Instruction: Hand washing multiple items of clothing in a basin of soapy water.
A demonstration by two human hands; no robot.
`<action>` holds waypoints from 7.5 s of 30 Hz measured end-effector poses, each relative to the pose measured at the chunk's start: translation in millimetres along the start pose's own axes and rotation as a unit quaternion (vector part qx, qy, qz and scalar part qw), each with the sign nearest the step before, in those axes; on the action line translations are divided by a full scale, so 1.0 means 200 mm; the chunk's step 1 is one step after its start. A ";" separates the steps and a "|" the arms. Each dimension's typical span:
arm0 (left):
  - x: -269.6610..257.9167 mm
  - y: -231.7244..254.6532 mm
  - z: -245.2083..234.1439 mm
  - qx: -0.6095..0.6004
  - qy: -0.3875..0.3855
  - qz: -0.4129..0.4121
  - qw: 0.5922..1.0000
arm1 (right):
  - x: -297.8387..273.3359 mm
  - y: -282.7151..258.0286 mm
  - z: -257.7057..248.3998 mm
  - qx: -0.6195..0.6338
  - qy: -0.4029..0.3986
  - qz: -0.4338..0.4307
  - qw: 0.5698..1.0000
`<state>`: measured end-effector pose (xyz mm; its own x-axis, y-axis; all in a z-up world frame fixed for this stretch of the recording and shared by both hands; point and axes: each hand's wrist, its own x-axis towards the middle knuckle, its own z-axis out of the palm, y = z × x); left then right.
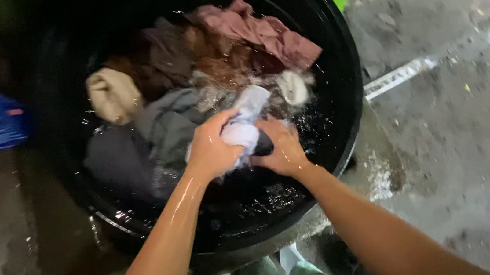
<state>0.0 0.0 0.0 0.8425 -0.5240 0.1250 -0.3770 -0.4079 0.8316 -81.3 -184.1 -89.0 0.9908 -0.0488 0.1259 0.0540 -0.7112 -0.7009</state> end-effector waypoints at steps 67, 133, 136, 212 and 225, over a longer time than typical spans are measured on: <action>-0.06 0.67 -0.31 0.166 -0.030 0.035 0.985 | 0.06 -0.26 -0.35 0.191 0.048 -0.066 0.978; -0.14 0.27 -0.04 -0.222 0.233 0.122 0.939 | 0.26 -0.90 -0.40 0.793 -0.008 0.296 0.532; -0.06 0.34 -0.21 -0.778 0.203 -0.170 0.570 | 0.18 -0.82 -0.39 0.830 -0.056 0.207 0.515; 0.12 0.31 0.13 0.275 -0.235 0.089 0.928 | 0.05 -0.80 0.24 -0.508 -0.266 -0.597 0.561; 0.28 0.26 0.26 0.367 -0.212 0.076 0.902 | 0.17 -0.76 0.21 -0.389 -0.216 -0.614 0.652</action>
<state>7.9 -89.9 22.2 0.5954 -0.7912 -0.1400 -0.7605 -0.6111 0.2196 -50.4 -48.1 -6.8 0.2102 0.9751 -0.0711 0.9269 -0.1756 0.3317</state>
